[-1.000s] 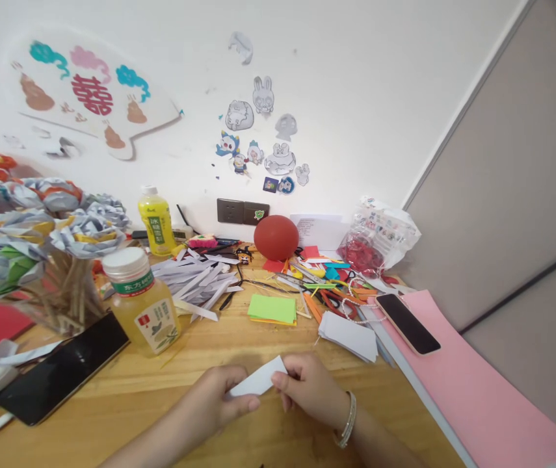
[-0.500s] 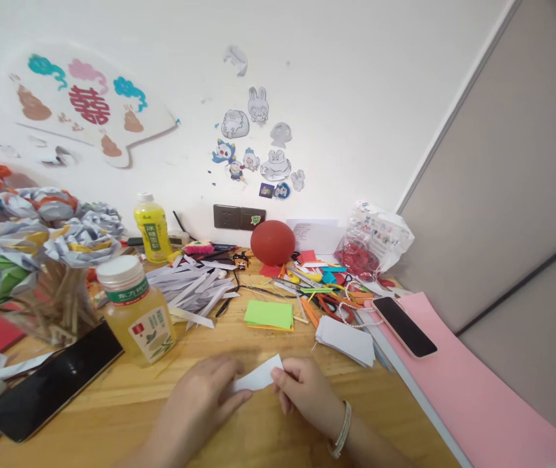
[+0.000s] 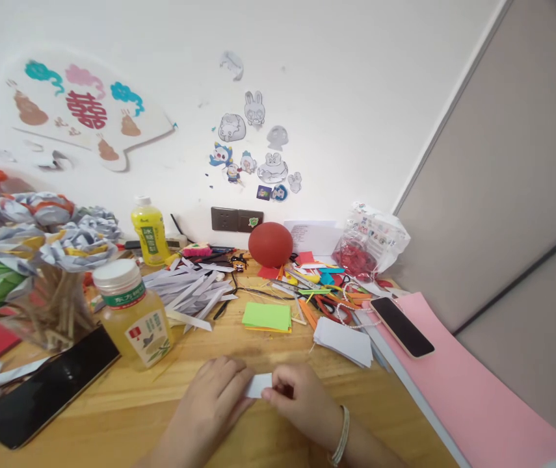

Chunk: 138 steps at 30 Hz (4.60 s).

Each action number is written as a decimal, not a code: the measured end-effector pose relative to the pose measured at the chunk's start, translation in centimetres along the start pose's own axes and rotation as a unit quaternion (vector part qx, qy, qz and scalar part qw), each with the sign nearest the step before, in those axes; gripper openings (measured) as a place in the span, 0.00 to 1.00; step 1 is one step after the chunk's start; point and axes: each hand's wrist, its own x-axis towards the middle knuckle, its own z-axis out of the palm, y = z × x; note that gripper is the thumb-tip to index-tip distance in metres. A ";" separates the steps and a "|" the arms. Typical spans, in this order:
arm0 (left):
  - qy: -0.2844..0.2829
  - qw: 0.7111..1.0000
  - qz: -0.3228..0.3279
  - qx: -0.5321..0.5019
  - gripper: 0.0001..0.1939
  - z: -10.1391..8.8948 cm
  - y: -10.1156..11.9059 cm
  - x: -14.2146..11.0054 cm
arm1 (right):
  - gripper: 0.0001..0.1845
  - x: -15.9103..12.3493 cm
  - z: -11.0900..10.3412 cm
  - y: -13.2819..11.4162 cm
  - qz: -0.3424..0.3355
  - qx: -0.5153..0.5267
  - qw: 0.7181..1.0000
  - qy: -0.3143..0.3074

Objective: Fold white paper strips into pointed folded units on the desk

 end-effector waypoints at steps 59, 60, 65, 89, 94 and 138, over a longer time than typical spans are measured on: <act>-0.181 0.974 0.107 -0.081 0.24 -0.4 -1.4 -0.1 | 0.05 0.8 -2.3 2.4 -0.290 -0.158 0.939 -0.098; -0.189 0.972 0.108 -0.093 0.23 -0.4 -1.4 -0.1 | 0.04 0.9 -2.3 2.4 -0.289 -0.151 0.939 -0.105; -0.197 0.963 0.075 -0.166 0.15 -0.5 -2.1 0.0 | 0.05 1.3 -2.2 2.8 -0.272 -0.132 0.947 -0.110; -0.188 0.936 -0.019 -0.298 0.14 1.1 -2.7 0.2 | 0.11 1.6 -2.1 2.9 -0.189 -0.133 0.971 -0.060; -0.192 0.942 -0.011 -0.276 0.15 0.9 -2.3 0.6 | 0.11 1.7 -2.3 2.8 -0.171 -0.121 0.975 -0.071; -0.196 0.965 -0.173 -0.009 0.07 3.0 0.8 0.0 | 0.08 0.1 0.1 1.0 -0.029 -0.215 0.975 0.039</act>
